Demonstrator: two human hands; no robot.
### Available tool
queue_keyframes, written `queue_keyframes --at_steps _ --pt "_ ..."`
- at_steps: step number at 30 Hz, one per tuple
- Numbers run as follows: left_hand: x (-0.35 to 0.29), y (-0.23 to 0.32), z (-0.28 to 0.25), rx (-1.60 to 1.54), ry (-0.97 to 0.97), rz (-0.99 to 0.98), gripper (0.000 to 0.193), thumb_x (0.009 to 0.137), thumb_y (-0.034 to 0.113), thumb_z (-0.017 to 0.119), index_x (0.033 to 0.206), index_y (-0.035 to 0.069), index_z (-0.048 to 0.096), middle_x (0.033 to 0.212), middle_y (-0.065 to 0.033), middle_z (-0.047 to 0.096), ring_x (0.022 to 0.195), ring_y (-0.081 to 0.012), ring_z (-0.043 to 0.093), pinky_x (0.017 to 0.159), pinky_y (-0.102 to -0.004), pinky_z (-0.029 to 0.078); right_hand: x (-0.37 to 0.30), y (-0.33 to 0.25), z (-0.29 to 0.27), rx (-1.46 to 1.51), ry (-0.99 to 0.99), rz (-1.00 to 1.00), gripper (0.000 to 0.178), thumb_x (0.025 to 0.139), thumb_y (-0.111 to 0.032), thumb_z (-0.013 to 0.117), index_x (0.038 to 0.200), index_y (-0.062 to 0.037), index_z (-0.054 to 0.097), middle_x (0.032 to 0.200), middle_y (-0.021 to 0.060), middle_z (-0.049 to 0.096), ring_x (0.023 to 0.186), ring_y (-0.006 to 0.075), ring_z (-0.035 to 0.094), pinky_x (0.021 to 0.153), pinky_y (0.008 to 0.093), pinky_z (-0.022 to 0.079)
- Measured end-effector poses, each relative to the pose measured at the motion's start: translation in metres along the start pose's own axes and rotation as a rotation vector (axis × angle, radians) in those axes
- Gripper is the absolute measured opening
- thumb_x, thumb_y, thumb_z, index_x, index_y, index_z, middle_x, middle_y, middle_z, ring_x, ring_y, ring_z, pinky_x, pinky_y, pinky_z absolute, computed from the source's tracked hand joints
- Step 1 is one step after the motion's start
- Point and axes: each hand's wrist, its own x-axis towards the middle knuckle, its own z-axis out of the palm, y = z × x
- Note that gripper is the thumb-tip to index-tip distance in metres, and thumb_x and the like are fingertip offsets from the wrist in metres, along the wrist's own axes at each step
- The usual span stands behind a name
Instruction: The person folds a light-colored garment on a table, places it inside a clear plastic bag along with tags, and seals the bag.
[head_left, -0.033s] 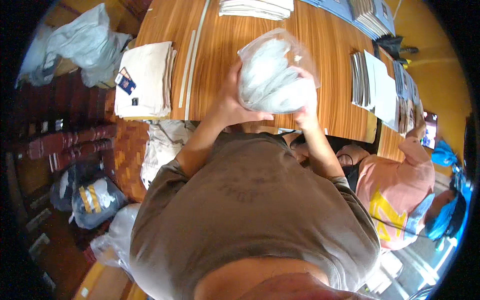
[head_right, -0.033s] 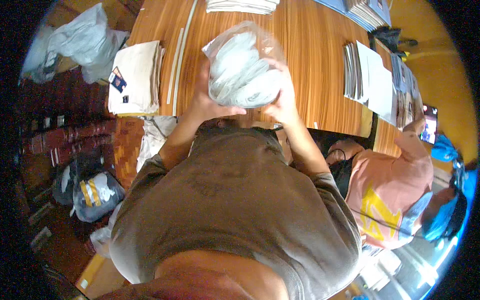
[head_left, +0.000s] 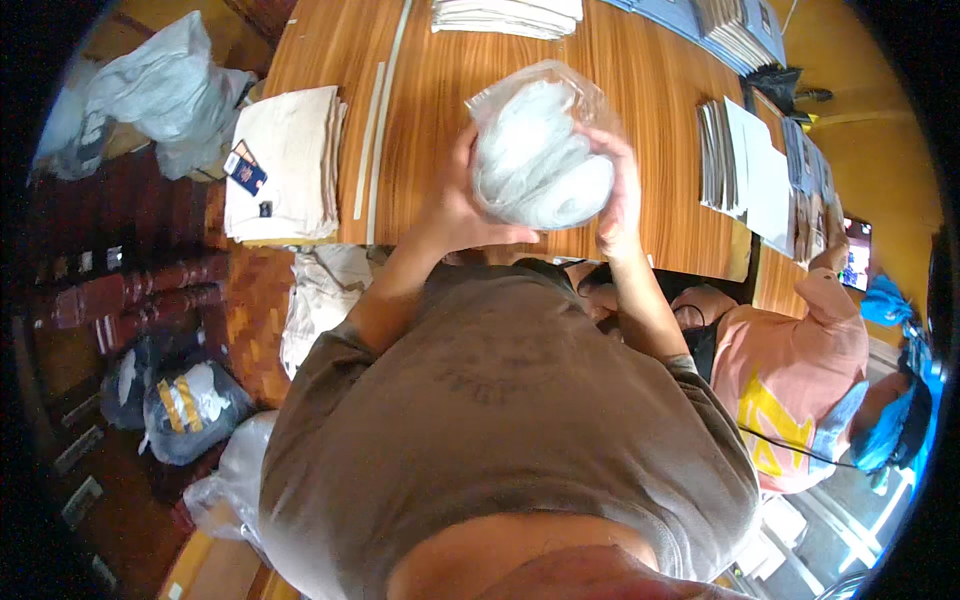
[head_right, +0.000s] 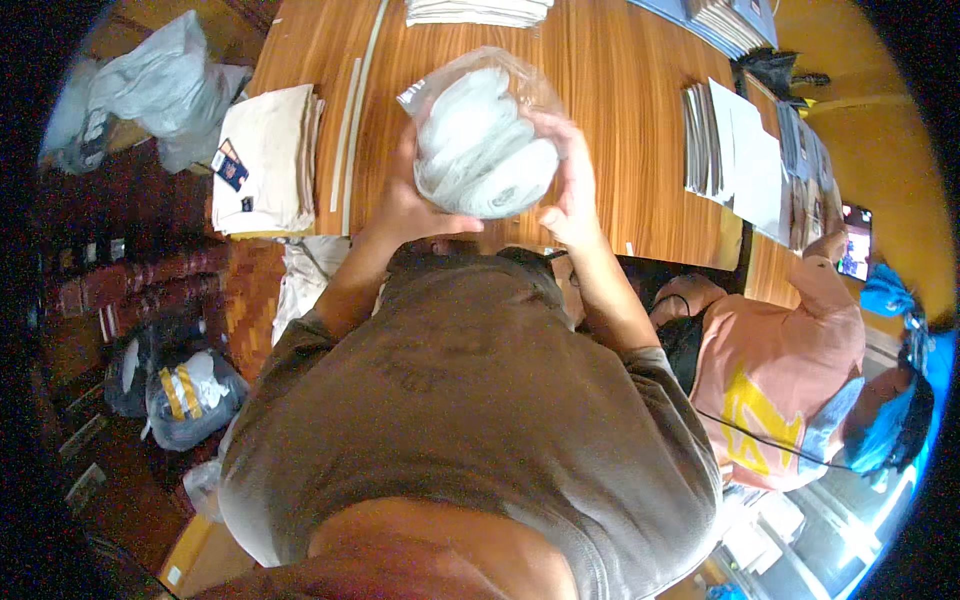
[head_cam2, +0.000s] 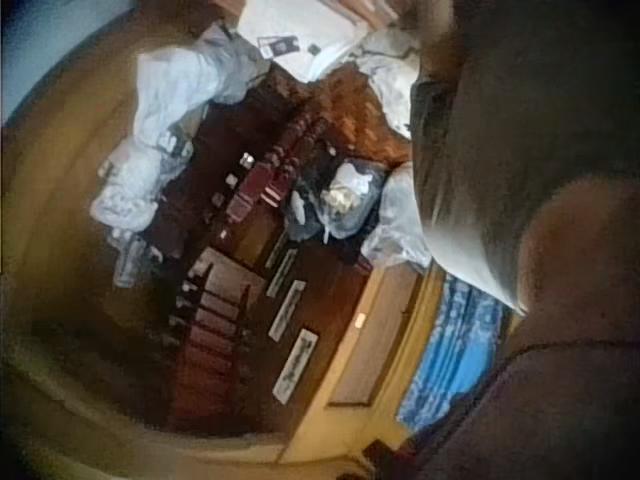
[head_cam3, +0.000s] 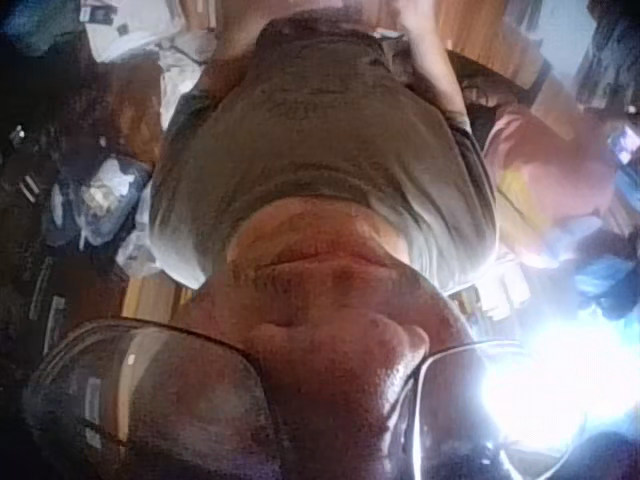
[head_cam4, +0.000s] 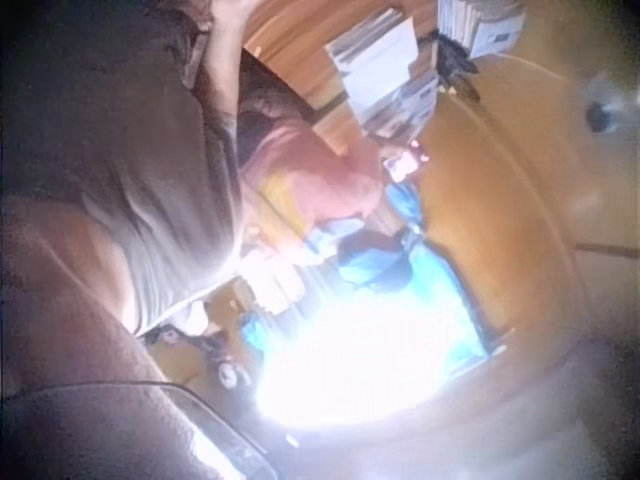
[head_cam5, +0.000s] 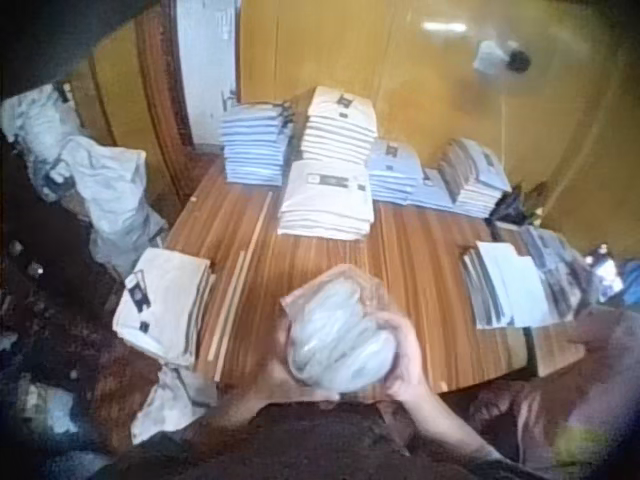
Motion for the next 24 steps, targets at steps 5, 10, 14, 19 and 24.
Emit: queue_keyframes --at_steps 5,10,14,19,24 --pt "0.027 0.006 -0.009 -0.097 -0.024 -0.067 0.136 0.061 0.050 0.099 0.160 -0.002 0.021 0.148 -0.0266 0.047 0.140 -0.0351 0.047 0.116 -0.0450 0.039 0.065 -0.066 0.006 -0.562 -0.054 -0.132 0.063 0.082 -0.019 0.085 0.135 -0.0033 0.057 0.130 0.0126 0.063 0.102 0.0227 0.069 0.085 0.0364 0.055" --pt "0.076 0.033 -0.025 0.032 -0.079 0.130 0.093 0.078 0.036 0.090 0.151 0.001 0.044 0.141 -0.0197 0.057 0.126 -0.0312 0.059 0.108 -0.0420 0.046 0.105 -0.094 0.016 -0.910 -0.465 -0.238 0.008 0.086 -0.012 0.079 0.090 -0.0051 0.077 0.106 0.0057 0.072 0.090 0.0220 0.072 0.075 0.0325 0.058" --pt "0.093 0.041 -0.020 0.117 -0.115 0.059 0.035 0.090 0.020 0.079 0.120 0.005 0.069 0.127 -0.0150 0.067 0.122 -0.0308 0.062 0.103 -0.0409 0.049 0.118 -0.101 0.016 -0.964 -0.465 -0.345 0.013 0.082 -0.019 0.080 0.086 -0.0083 0.074 0.095 0.0028 0.071 0.081 0.0239 0.072 0.069 0.0351 0.058" --pt "0.095 0.040 -0.016 0.183 -0.105 0.060 0.016 0.090 0.016 0.079 0.093 0.002 0.072 0.110 -0.0157 0.073 0.103 -0.0298 0.071 0.089 -0.0387 0.056 0.125 -0.104 0.002 -0.945 -0.452 -0.249 0.019 0.076 -0.024 0.083 0.081 -0.0098 0.071 0.085 0.0017 0.068 0.071 0.0255 0.069 0.062 0.0357 0.054" --pt "0.098 0.038 -0.020 0.161 -0.173 -0.019 0.013 0.091 0.010 0.078 0.090 0.000 0.069 0.112 -0.0146 0.070 0.108 -0.0240 0.068 0.091 -0.0342 0.053 0.139 -0.092 -0.017 -0.915 -0.529 -0.310 0.020 0.077 -0.024 0.083 0.082 -0.0085 0.071 0.086 0.0022 0.069 0.078 0.0272 0.069 0.069 0.0381 0.055"
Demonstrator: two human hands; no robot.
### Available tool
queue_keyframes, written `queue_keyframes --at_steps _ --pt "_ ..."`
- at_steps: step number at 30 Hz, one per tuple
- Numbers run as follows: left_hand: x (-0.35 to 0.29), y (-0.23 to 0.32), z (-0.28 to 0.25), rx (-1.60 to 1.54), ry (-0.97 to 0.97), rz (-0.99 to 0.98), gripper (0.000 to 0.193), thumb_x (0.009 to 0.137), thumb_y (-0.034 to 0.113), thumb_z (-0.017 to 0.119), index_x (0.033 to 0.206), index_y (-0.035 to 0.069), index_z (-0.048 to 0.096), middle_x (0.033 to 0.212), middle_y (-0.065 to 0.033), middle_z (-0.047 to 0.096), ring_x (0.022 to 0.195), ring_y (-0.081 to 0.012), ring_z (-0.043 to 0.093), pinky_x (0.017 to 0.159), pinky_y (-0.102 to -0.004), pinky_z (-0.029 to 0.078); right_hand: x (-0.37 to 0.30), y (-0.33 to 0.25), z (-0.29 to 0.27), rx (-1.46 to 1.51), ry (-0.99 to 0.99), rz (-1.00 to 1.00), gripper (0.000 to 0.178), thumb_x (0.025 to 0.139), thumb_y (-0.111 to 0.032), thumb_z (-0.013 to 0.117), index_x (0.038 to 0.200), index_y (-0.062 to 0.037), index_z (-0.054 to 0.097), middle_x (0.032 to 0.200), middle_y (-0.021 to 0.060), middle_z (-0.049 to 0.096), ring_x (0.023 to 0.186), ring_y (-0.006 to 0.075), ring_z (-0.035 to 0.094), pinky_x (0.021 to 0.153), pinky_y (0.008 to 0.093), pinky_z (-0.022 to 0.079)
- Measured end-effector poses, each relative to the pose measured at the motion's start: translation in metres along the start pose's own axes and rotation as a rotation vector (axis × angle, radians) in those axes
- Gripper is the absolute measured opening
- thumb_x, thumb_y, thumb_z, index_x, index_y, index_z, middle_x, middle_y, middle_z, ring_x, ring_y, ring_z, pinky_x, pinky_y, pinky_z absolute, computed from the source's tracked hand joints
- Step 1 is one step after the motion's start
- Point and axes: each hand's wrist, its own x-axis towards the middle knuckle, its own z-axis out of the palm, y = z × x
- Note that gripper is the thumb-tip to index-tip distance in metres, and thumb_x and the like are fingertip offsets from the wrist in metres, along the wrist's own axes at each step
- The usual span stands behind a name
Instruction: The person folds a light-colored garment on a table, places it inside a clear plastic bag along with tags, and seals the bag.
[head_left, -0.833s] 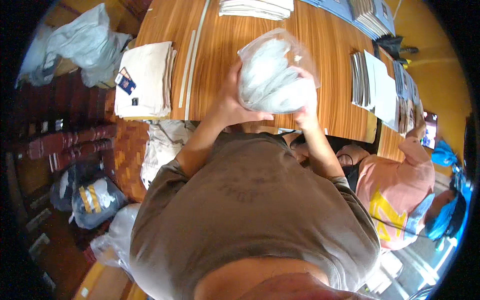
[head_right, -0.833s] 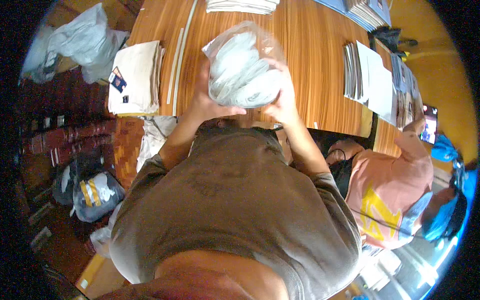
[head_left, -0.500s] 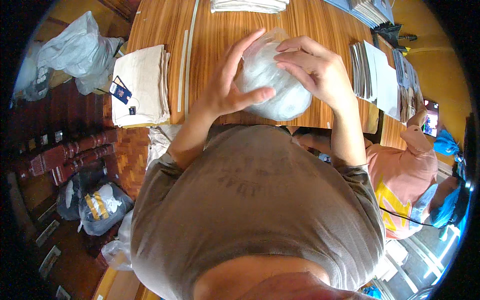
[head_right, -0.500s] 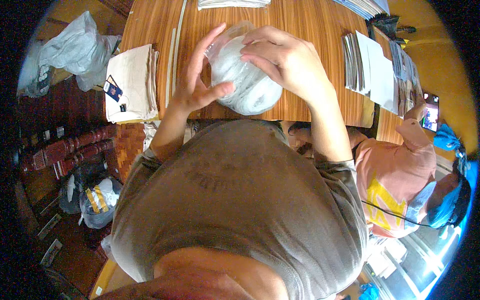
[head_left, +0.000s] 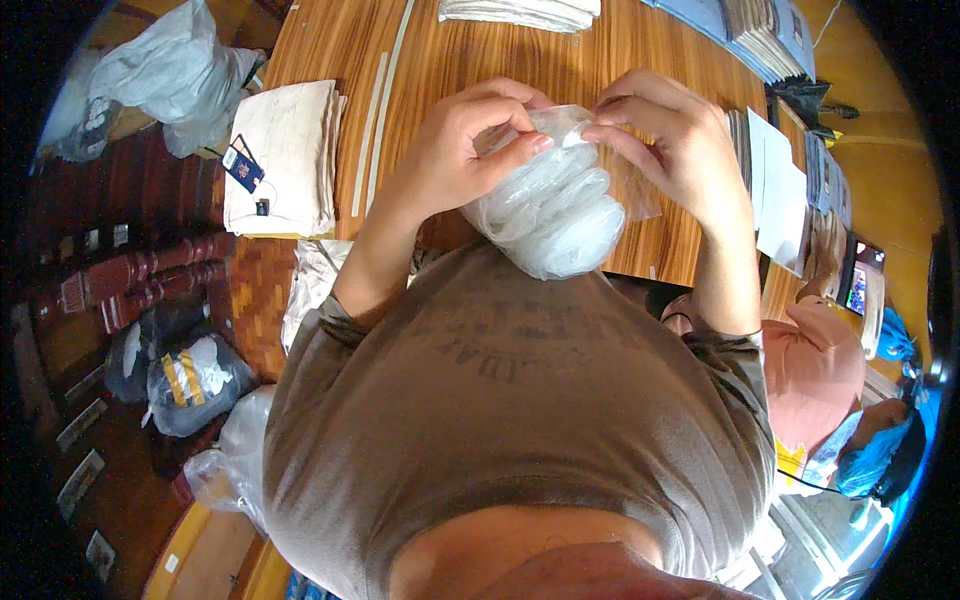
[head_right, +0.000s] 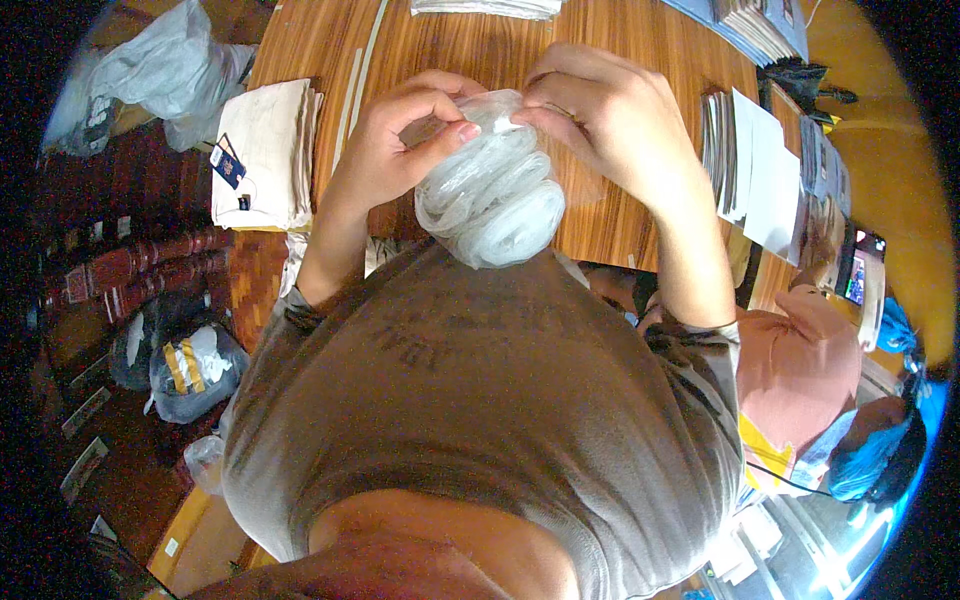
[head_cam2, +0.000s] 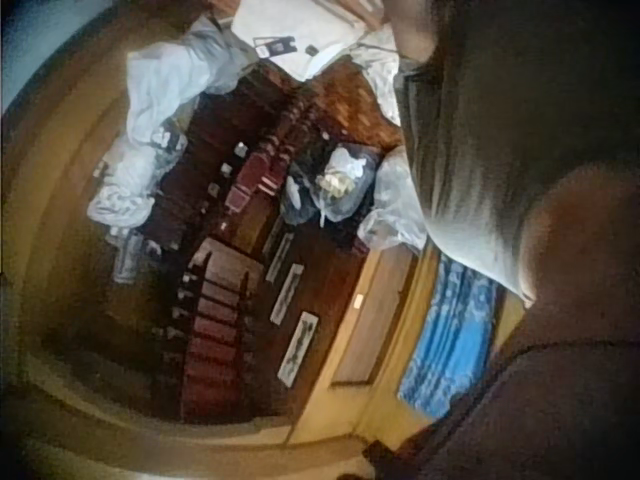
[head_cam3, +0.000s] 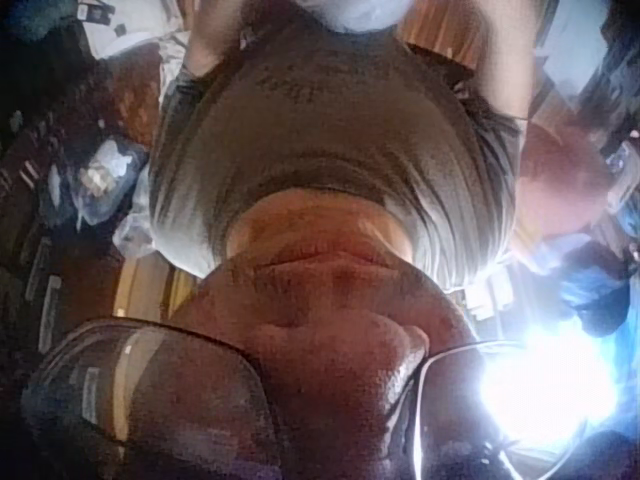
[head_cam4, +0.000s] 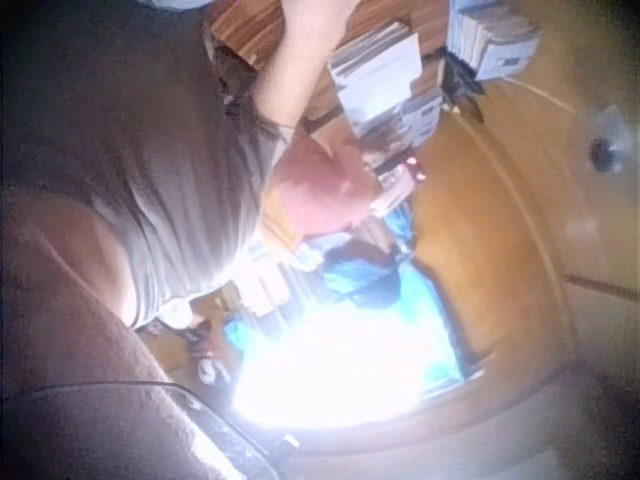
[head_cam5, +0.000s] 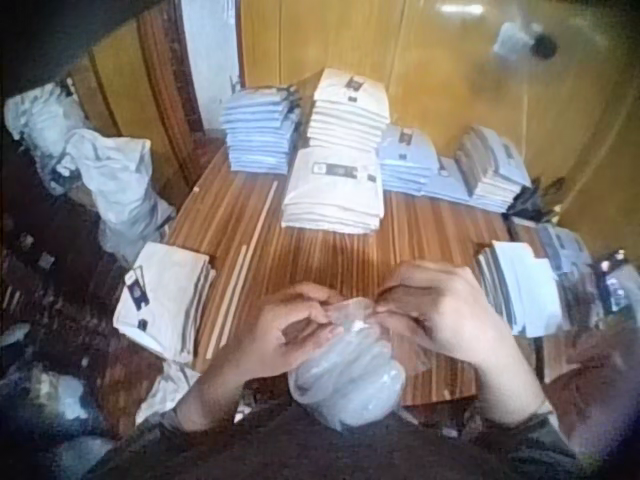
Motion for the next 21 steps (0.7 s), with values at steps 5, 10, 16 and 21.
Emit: queue_keyframes --at_steps 5,10,16,21 --pt "0.007 0.005 0.004 0.034 0.050 -0.060 0.023 0.086 0.013 0.081 0.100 0.003 0.066 0.106 -0.0161 0.073 0.097 -0.0294 0.072 0.085 -0.0377 0.056 0.003 0.009 -0.008 -0.019 -0.034 -0.117 0.017 0.081 -0.024 0.080 0.084 -0.0091 0.073 0.087 0.0012 0.070 0.085 0.0245 0.070 0.072 0.0384 0.055" --pt "0.016 0.016 0.004 0.163 -0.086 -0.265 0.043 0.087 0.009 0.079 0.125 0.001 0.060 0.109 -0.0099 0.069 0.109 -0.0233 0.067 0.093 -0.0372 0.054 -0.004 0.003 -0.011 -0.142 0.105 -0.222 0.013 0.078 -0.025 0.080 0.083 -0.0140 0.075 0.087 -0.0027 0.072 0.079 0.0181 0.071 0.067 0.0331 0.053" --pt "0.025 0.018 0.001 0.117 -0.128 -0.144 0.043 0.091 0.005 0.074 0.130 0.001 0.058 0.114 -0.0117 0.070 0.110 -0.0257 0.069 0.098 -0.0364 0.054 -0.013 -0.001 -0.005 -0.113 0.161 -0.221 0.012 0.077 -0.024 0.081 0.084 -0.0159 0.076 0.087 -0.0048 0.073 0.076 0.0148 0.071 0.061 0.0306 0.052" --pt "0.032 0.013 -0.001 -0.247 -0.189 0.047 0.024 0.095 0.004 0.070 0.119 0.001 0.068 0.121 -0.0114 0.072 0.110 -0.0233 0.069 0.098 -0.0346 0.054 -0.010 -0.001 -0.001 -0.083 0.211 -0.189 0.015 0.075 -0.023 0.082 0.085 -0.0139 0.076 0.090 -0.0046 0.074 0.076 0.0143 0.071 0.061 0.0299 0.051"
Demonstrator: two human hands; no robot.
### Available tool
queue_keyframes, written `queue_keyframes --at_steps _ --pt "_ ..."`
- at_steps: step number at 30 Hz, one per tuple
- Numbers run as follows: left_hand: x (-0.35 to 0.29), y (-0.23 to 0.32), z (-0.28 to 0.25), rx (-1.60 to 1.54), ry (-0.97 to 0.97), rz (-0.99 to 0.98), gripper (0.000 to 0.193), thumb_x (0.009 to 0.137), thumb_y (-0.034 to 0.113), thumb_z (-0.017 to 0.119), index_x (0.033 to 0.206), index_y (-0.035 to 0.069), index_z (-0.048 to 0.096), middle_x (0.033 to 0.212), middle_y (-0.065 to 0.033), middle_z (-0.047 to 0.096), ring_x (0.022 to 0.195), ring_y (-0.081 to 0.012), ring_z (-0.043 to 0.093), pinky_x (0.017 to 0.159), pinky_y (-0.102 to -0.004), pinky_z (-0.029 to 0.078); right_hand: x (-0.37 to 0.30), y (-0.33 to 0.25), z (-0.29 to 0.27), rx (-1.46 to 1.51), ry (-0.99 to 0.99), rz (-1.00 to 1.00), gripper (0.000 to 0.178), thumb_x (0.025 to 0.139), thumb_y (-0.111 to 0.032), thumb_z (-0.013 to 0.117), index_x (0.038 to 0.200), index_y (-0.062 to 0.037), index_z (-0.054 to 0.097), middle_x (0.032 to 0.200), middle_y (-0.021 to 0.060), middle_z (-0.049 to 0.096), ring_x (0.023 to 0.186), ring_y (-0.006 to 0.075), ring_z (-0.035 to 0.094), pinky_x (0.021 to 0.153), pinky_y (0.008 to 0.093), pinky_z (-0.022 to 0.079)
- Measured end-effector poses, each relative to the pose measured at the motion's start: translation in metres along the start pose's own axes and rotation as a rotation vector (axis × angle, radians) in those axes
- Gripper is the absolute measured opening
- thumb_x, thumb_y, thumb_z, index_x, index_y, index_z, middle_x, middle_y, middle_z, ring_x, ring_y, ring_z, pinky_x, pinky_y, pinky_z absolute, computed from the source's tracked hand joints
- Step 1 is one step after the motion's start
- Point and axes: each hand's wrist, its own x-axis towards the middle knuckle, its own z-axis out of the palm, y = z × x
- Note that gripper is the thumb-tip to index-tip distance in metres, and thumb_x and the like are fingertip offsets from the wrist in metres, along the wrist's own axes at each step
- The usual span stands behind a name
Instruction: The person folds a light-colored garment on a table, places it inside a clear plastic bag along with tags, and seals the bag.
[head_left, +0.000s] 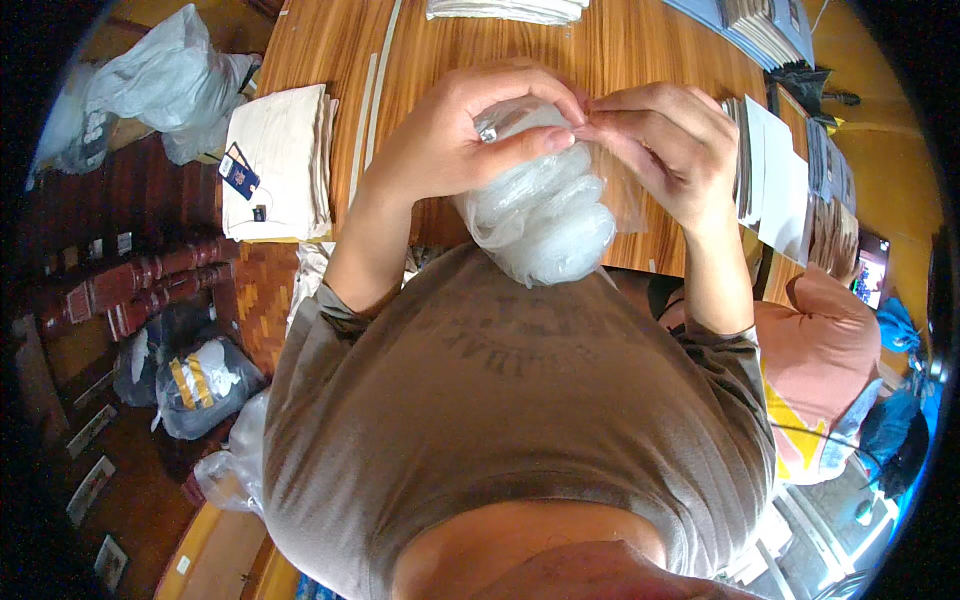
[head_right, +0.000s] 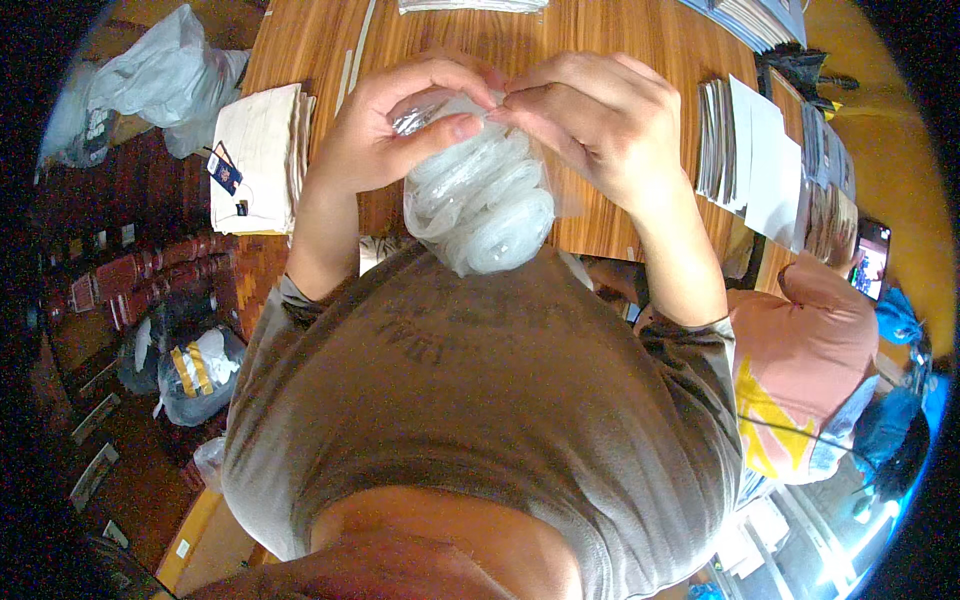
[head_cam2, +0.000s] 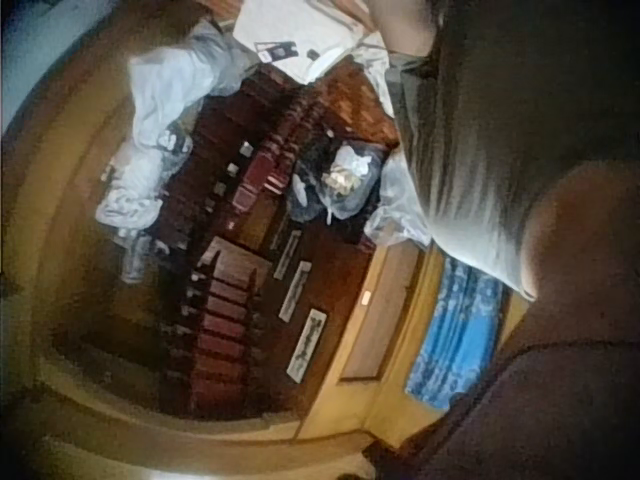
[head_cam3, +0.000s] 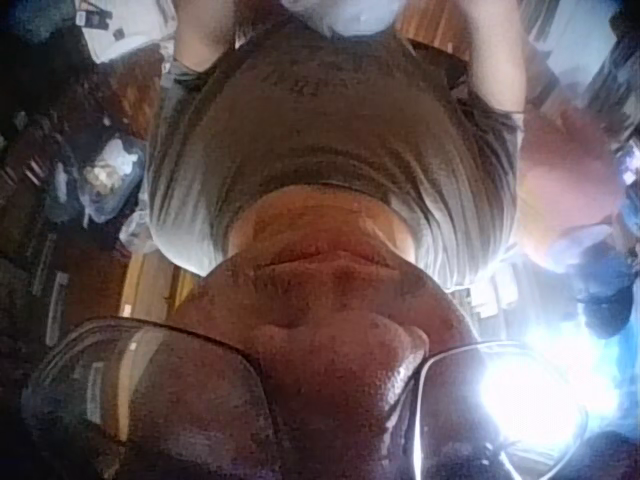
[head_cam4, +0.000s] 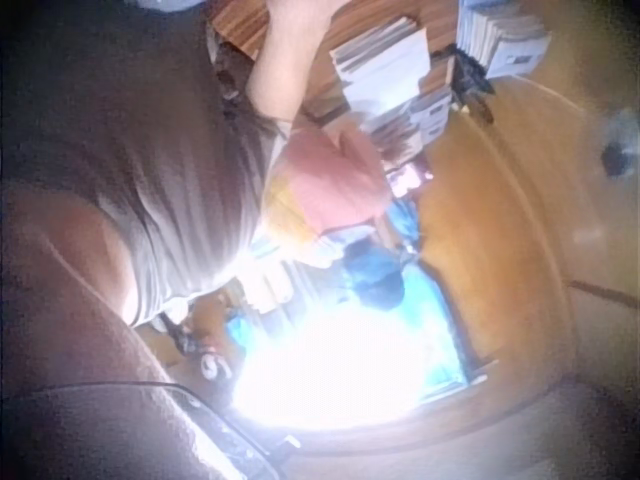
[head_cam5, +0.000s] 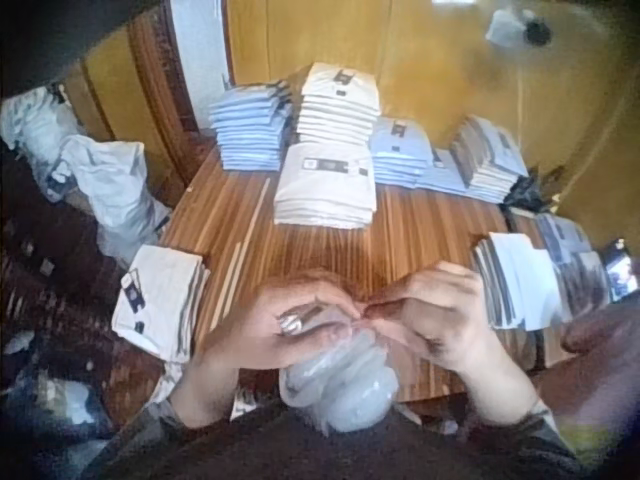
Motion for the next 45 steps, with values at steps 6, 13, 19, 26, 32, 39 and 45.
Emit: queue_keyframes --at_steps 6,13,19,26,32,39,45 --pt "-0.005 -0.001 -0.004 0.430 -0.096 -0.074 0.016 0.095 0.016 0.073 0.102 0.003 0.078 0.129 -0.0166 0.067 0.113 -0.0296 0.068 0.096 -0.0374 0.054 -0.003 -0.008 -0.008 -0.085 -0.016 -0.044 0.016 0.076 -0.020 0.080 0.090 -0.0139 0.076 0.096 -0.0028 0.074 0.079 0.0146 0.072 0.062 0.0297 0.051" --pt "-0.002 0.030 -0.007 0.705 -0.169 0.116 0.032 0.085 0.029 0.085 0.103 0.005 0.076 0.130 -0.0176 0.066 0.116 -0.0359 0.066 0.097 -0.0419 0.054 0.006 -0.008 -0.015 0.043 -0.029 -0.033 0.018 0.078 -0.016 0.078 0.095 -0.0105 0.075 0.102 0.0015 0.075 0.084 0.0212 0.073 0.069 0.0327 0.056" --pt "-0.012 -0.003 0.013 0.118 0.114 0.264 0.074 0.078 0.027 0.091 0.140 0.006 0.057 0.129 -0.0159 0.067 0.117 -0.0298 0.067 0.095 -0.0385 0.058 0.012 -0.027 -0.007 0.366 0.091 0.269 0.014 0.085 -0.004 0.078 0.097 -0.0033 0.071 0.096 0.0112 0.073 0.087 0.0268 0.073 0.077 0.0373 0.059" --pt "-0.008 -0.015 0.027 -0.370 0.195 0.268 0.081 0.080 0.021 0.092 0.145 -0.001 0.048 0.135 -0.0170 0.063 0.121 -0.0251 0.065 0.102 -0.0406 0.054 0.031 -0.031 -0.014 0.111 0.033 0.033 0.018 0.088 -0.004 0.077 0.102 -0.0022 0.067 0.095 0.0149 0.073 0.089 0.0262 0.072 0.077 0.0347 0.058" --pt "0.000 -0.008 0.029 -0.080 0.199 0.032 0.051 0.082 0.025 0.087 0.120 0.000 0.065 0.107 -0.0116 0.072 0.098 -0.0244 0.071 0.087 -0.0369 0.056 0.032 -0.026 -0.030 0.095 0.150 0.068 0.015 0.094 -0.003 0.073 0.106 -0.0010 0.063 0.095 0.0173 0.072 0.086 0.0261 0.071 0.076 0.0332 0.057" --pt "0.007 -0.008 0.034 -0.052 0.191 0.025 0.053 0.076 0.027 0.091 0.116 0.001 0.067 0.106 -0.0132 0.070 0.099 -0.0251 0.069 0.087 -0.0374 0.055 0.042 -0.019 -0.043 -0.014 0.060 0.018 0.009 0.104 -0.004 0.060 0.110 0.0001 0.055 0.098 0.0224 0.072 0.092 0.0262 0.071 0.080 0.0358 0.059" --pt "0.013 -0.009 0.033 0.086 0.169 0.034 0.046 0.078 0.016 0.089 0.116 0.001 0.067 0.102 -0.0099 0.071 0.092 -0.0199 0.069 0.083 -0.0338 0.054 0.031 0.004 -0.064 0.142 0.466 0.176 0.011 0.105 -0.007 0.059 0.114 -0.0013 0.056 0.101 0.0199 0.072 0.095 0.0268 0.071 0.084 0.0383 0.058"
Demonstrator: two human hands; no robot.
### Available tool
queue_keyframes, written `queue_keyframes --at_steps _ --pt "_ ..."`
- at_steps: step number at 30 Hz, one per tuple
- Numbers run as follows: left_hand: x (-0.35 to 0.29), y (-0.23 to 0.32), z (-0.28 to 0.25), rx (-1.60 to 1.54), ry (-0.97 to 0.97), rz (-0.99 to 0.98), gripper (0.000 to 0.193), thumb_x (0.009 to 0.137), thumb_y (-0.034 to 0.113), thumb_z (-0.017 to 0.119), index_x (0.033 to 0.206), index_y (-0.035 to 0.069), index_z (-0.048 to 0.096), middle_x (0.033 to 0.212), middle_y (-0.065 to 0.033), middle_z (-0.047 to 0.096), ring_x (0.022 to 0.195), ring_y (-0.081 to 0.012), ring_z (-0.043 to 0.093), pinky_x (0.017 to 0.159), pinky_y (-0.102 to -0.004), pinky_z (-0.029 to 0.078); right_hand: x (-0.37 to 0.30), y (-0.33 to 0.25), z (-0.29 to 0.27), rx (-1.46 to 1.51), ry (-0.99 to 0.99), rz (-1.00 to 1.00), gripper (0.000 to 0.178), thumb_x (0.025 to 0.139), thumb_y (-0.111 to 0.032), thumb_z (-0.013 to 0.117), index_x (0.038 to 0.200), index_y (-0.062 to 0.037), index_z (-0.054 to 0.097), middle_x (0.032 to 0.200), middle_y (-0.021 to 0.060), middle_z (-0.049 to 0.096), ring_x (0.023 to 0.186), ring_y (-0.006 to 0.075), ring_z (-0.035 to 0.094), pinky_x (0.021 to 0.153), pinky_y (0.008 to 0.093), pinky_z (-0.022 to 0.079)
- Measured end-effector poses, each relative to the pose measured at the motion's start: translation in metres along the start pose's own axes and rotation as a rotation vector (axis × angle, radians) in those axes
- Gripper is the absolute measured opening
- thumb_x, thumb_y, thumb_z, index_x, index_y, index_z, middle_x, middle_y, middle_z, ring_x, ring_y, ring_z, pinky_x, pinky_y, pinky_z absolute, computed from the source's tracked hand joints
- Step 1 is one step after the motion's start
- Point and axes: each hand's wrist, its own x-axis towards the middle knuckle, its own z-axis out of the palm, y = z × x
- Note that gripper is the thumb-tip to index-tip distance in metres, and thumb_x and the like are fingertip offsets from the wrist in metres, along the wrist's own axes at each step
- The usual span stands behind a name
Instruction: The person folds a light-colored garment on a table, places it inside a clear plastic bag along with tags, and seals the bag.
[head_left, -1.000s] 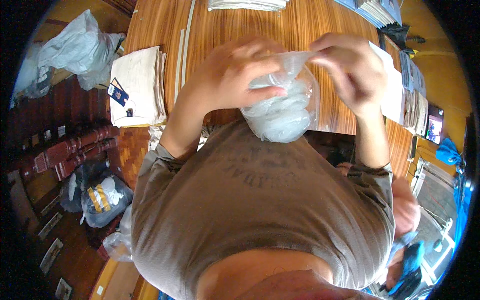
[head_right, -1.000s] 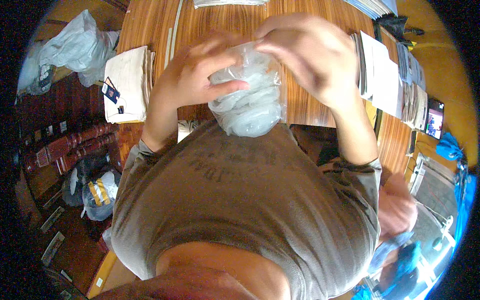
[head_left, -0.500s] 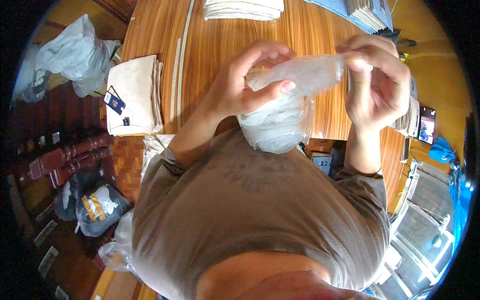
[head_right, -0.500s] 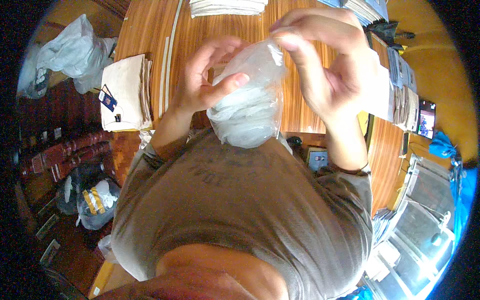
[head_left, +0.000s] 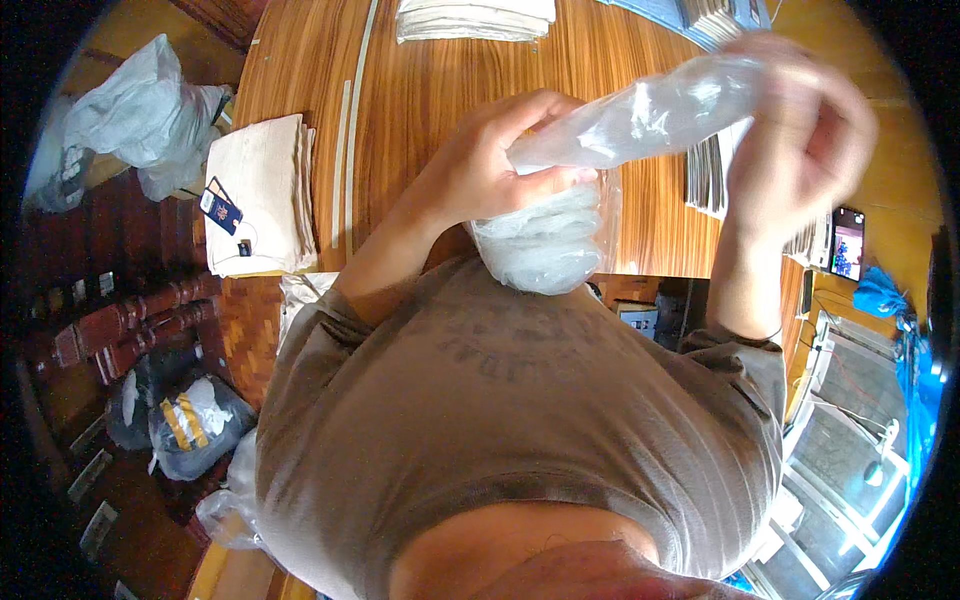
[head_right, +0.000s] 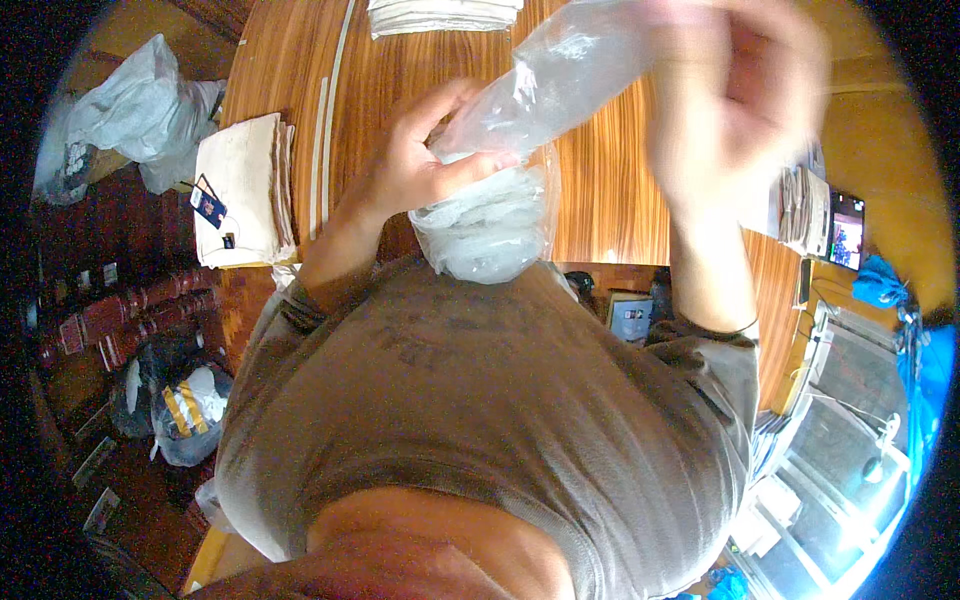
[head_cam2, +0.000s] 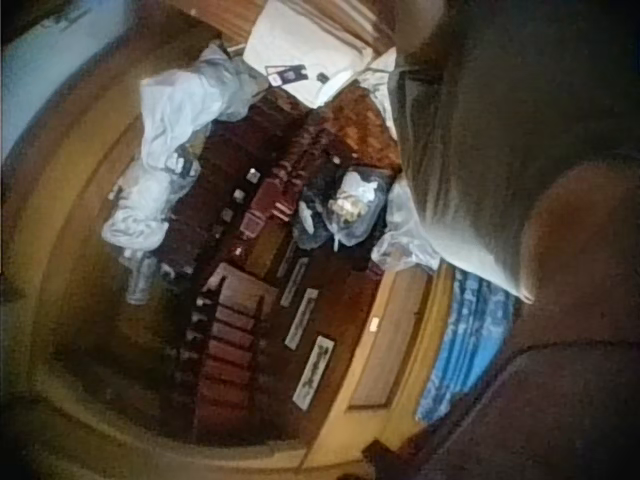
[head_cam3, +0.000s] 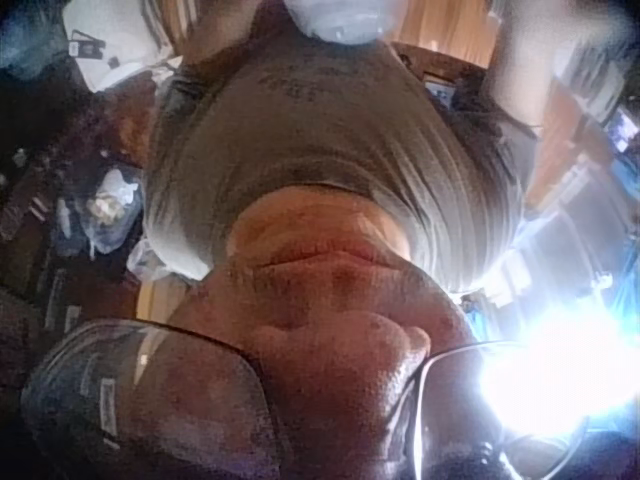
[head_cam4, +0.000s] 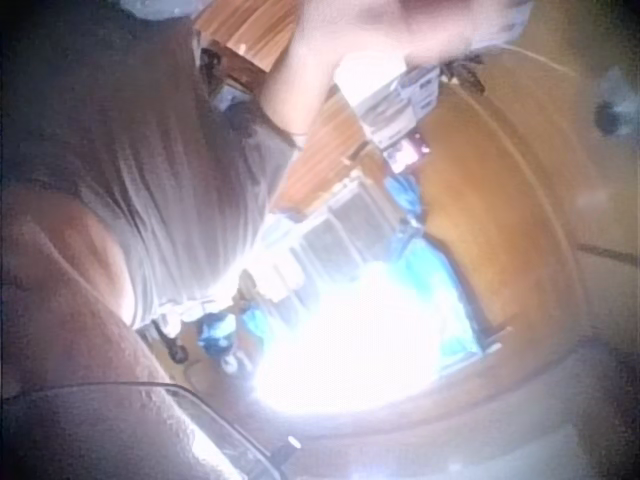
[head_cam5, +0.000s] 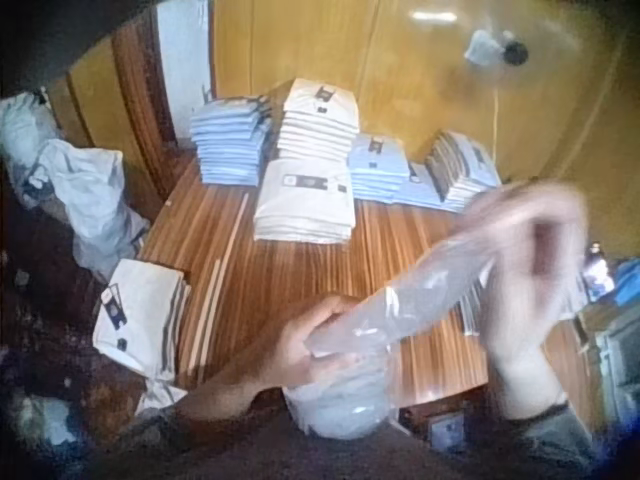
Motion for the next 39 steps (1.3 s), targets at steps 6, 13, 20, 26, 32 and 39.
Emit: queue_keyframes --at_steps 6,13,20,26,32,39 --pt "-0.001 -0.001 -0.001 0.019 0.005 0.014 0.045 0.079 0.015 0.088 0.116 0.002 0.066 0.097 -0.0107 0.071 0.088 -0.0227 0.071 0.081 -0.0348 0.057 0.011 0.007 -0.011 0.049 0.181 0.081 0.014 0.105 -0.014 0.060 0.107 -0.0003 0.059 0.105 0.0200 0.073 0.088 0.0214 0.071 0.079 0.0351 0.060" --pt "0.018 0.014 0.002 -0.225 0.099 -0.042 0.074 0.076 0.008 0.087 0.141 0.003 0.051 0.136 -0.0115 0.063 0.119 -0.0220 0.065 0.101 -0.0384 0.053 -0.024 0.016 0.028 0.461 0.118 0.312 0.036 0.100 -0.020 0.072 0.126 -0.0012 0.055 0.114 0.0137 0.069 0.107 0.0207 0.067 0.092 0.0342 0.056" --pt "-0.022 -0.022 -0.024 0.024 -0.105 -0.039 0.076 0.079 0.027 0.090 0.142 0.005 0.054 0.136 -0.0153 0.064 0.130 -0.0267 0.060 0.110 -0.0422 0.048 -0.045 -0.032 0.011 -0.046 -0.482 0.412 0.049 0.084 -0.031 0.088 0.117 -0.0018 0.067 0.108 0.0144 0.075 0.098 0.0232 0.074 0.087 0.0346 0.060" --pt "-0.066 -0.053 -0.017 -0.372 -0.093 -0.246 0.096 0.079 0.040 0.087 0.154 0.004 0.040 0.147 -0.0205 0.053 0.139 -0.0370 0.049 0.118 -0.0489 0.038 -0.074 -0.014 0.039 -0.019 -0.550 0.349 0.032 0.072 0.000 0.077 0.102 -0.0047 0.068 0.092 0.0122 0.071 0.084 0.0307 0.073 0.073 0.0367 0.059" --pt "-0.063 -0.052 -0.012 -0.392 -0.045 -0.215 0.090 0.079 0.032 0.087 0.151 0.001 0.042 0.144 -0.0201 0.053 0.138 -0.0333 0.050 0.117 -0.0449 0.039 -0.071 -0.005 0.054 -0.127 -0.596 0.347 0.034 0.074 0.005 0.070 0.106 -0.0060 0.069 0.091 0.0160 0.073 0.085 0.0353 0.074 0.073 0.0410 0.060" --pt "-0.054 -0.046 -0.018 -0.386 0.015 -0.238 0.075 0.088 0.018 0.080 0.151 0.003 0.043 0.140 -0.0155 0.059 0.133 -0.0264 0.055 0.113 -0.0428 0.044 -0.082 0.002 0.056 -0.070 -0.543 0.531 0.034 0.078 -0.003 0.079 0.112 -0.0079 0.074 0.097 0.0171 0.076 0.090 0.0324 0.077 0.078 0.0373 0.061"
